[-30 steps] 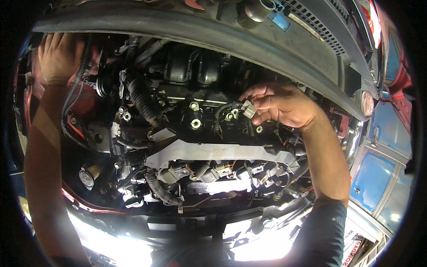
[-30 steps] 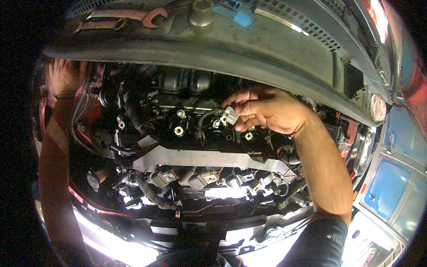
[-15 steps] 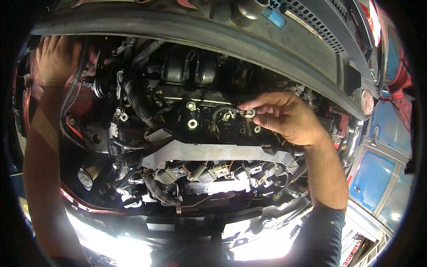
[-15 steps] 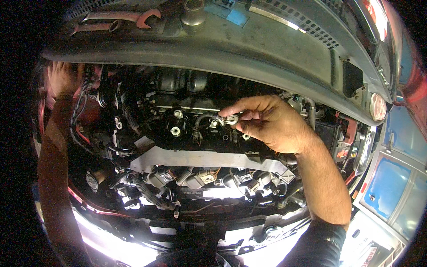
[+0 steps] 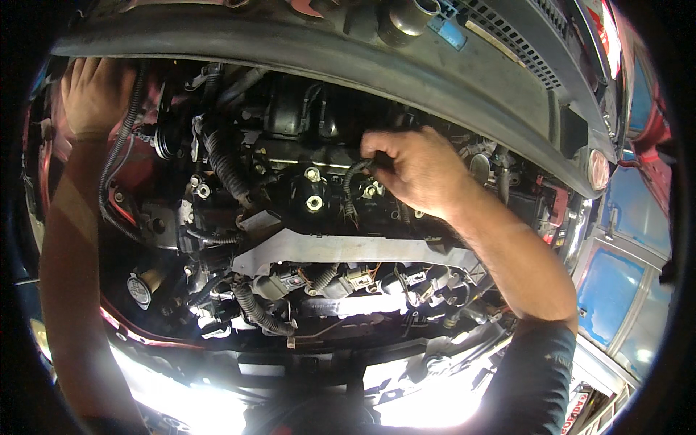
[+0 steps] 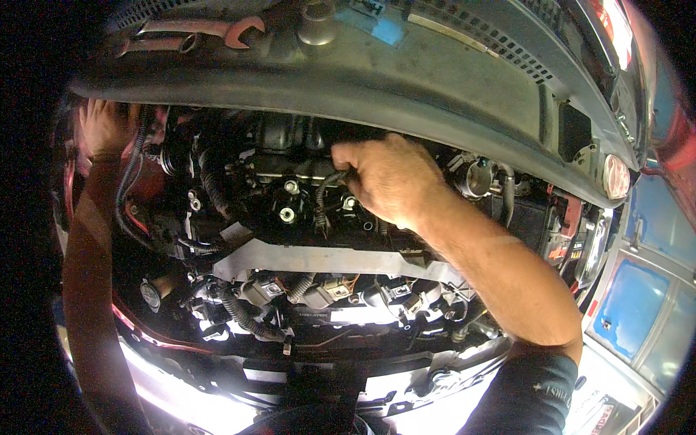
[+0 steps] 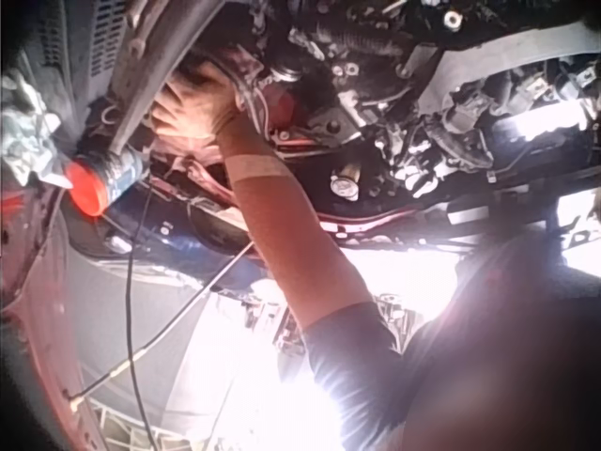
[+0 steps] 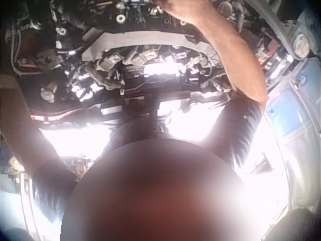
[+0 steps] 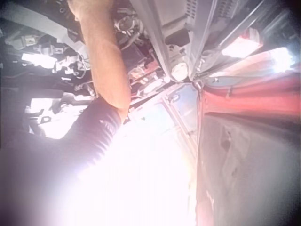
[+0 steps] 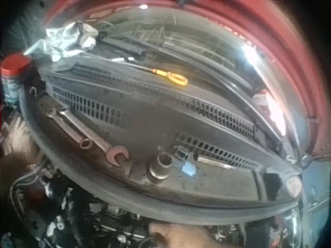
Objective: The person works on a car engine with the hood open, using a rag to wipe components and adjusting hoses and connectors. The person also uses a wrench to tighten bolts and inspects various parts of the engine bay.
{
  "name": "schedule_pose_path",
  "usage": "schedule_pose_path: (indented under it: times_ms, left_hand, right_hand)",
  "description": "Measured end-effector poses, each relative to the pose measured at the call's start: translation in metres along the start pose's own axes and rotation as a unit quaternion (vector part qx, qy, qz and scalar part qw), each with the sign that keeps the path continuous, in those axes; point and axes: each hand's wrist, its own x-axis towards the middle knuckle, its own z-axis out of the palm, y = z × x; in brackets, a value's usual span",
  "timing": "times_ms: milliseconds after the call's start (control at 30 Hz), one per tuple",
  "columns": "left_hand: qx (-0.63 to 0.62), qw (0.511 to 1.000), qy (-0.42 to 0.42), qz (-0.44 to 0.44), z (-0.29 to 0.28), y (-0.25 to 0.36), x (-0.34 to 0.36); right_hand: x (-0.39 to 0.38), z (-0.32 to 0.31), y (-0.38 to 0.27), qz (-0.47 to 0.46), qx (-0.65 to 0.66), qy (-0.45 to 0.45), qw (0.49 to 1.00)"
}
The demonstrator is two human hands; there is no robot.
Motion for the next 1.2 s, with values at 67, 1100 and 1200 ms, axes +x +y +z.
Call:
schedule_pose_path:
  times_ms: [67,1100,1200]
  left_hand:
    - [-0.023,0.999,0.044,0.005,0.002,0.000,0.000]
    - [-0.071,0.993,0.091,0.028,0.008,-0.005,0.001]
    - [-0.064,0.994,0.083,0.024,0.006,-0.004,0.001]
  right_hand:
    - [0.008,0.005,-0.005,-0.041,-0.003,0.041,0.998]
    - [0.023,0.007,-0.029,0.026,0.022,-0.140,0.990]
    - [0.020,0.013,-0.025,-0.021,-0.004,-0.114,0.993]
